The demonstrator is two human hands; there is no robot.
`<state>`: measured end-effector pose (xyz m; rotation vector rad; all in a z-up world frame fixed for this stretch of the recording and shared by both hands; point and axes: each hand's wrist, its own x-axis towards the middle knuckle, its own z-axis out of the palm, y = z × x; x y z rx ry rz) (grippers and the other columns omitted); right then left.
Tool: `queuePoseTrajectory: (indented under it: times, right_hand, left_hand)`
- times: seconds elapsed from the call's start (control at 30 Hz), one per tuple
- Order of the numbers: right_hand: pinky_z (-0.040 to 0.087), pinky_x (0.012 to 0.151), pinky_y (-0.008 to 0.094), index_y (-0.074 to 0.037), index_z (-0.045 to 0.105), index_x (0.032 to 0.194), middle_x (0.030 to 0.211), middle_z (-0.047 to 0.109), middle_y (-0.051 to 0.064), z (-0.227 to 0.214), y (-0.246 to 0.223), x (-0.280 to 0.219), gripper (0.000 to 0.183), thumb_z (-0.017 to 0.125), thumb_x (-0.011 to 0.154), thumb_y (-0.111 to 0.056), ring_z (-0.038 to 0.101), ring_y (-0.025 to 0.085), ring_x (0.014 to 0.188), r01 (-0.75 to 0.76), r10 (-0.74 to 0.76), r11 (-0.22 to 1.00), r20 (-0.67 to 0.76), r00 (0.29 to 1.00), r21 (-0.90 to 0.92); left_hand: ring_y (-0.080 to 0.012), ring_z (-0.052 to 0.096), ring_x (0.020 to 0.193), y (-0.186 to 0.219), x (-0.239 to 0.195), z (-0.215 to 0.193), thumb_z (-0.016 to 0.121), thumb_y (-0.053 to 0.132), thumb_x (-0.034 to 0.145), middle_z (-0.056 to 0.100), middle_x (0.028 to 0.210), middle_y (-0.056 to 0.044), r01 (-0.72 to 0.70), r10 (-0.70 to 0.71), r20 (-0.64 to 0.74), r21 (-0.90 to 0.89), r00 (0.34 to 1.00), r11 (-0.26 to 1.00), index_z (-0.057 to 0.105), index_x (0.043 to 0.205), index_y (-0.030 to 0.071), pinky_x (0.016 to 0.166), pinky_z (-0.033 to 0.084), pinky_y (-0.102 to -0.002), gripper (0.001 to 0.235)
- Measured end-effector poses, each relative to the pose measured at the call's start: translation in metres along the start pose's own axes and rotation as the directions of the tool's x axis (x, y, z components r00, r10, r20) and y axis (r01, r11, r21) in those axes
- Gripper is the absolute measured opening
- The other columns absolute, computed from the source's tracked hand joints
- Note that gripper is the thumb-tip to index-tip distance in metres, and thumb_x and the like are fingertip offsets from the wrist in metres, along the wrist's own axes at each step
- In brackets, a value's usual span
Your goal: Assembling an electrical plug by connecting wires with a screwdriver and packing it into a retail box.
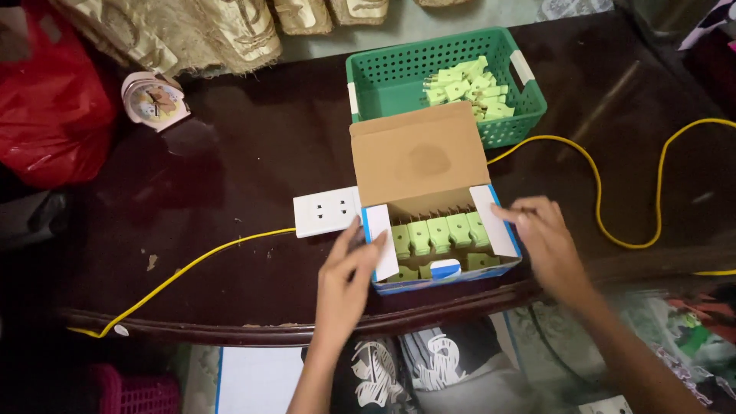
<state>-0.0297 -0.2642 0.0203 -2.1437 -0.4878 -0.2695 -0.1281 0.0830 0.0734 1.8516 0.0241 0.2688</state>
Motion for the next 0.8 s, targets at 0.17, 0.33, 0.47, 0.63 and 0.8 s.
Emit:
queuePoseTrajectory:
  times: [0.17,0.33,0.47,0.63,0.8]
  right_hand:
    - [0.031,0.130,0.060,-0.001,0.056,0.160,0.170,0.049,0.026,-0.010,-0.030,0.041,0.062,0.070,0.100,-0.008,0.040,0.044,0.163,-0.177,0.113,0.834,0.152,0.982,0.523]
    - [0.030,0.132,0.054,-0.015,0.027,0.181,0.174,0.051,0.016,-0.006,-0.008,0.054,0.109,0.073,0.086,0.009,0.037,0.032,0.167,-0.223,0.095,0.713,0.224,0.970,0.665]
    - [0.039,0.129,0.054,-0.012,0.035,0.178,0.162,0.059,0.012,-0.014,-0.010,0.049,0.104,0.076,0.086,0.011,0.050,0.029,0.157,-0.219,0.117,0.734,0.197,0.973,0.642]
    - [0.045,0.121,0.069,0.001,0.054,0.165,0.170,0.053,0.027,-0.032,-0.043,0.036,0.090,0.083,0.080,0.002,0.055,0.047,0.154,-0.169,0.060,0.826,0.213,0.975,0.538]
    - [0.039,0.137,0.055,-0.010,0.066,0.149,0.171,0.056,0.020,-0.039,-0.042,0.022,0.051,0.073,0.103,-0.031,0.047,0.039,0.169,0.171,-0.262,0.881,0.152,0.953,0.441]
  left_hand:
    - [-0.0544,0.040,0.164,0.016,0.030,-0.002,0.079,0.009,0.103,0.049,0.173,-0.032,0.045,-0.046,0.005,-0.328,0.999,0.944,0.072,0.143,0.003,0.133,0.032,-0.067,0.041]
    - [-0.0445,0.032,0.169,-0.025,0.042,0.001,0.078,-0.004,0.096,0.045,0.175,-0.027,0.008,0.021,0.050,-0.511,0.999,0.859,0.023,0.181,0.006,0.140,0.017,-0.063,0.102]
    - [-0.0429,0.040,0.163,-0.014,0.041,0.000,0.076,-0.014,0.093,0.059,0.158,-0.022,-0.153,0.171,0.014,-0.374,0.985,0.915,0.023,0.181,0.005,0.139,0.017,-0.068,0.104]
    - [-0.0386,0.046,0.156,0.026,0.027,-0.005,0.087,-0.009,0.088,0.071,0.145,-0.009,-0.419,0.417,0.037,0.086,0.908,0.904,0.063,0.162,0.011,0.141,0.016,-0.067,0.080]
    - [-0.0319,0.063,0.148,0.040,0.011,0.005,0.085,0.023,0.107,0.069,0.152,-0.008,-0.660,0.639,0.246,0.499,0.729,0.562,0.062,0.153,0.017,0.141,0.033,-0.067,0.052]
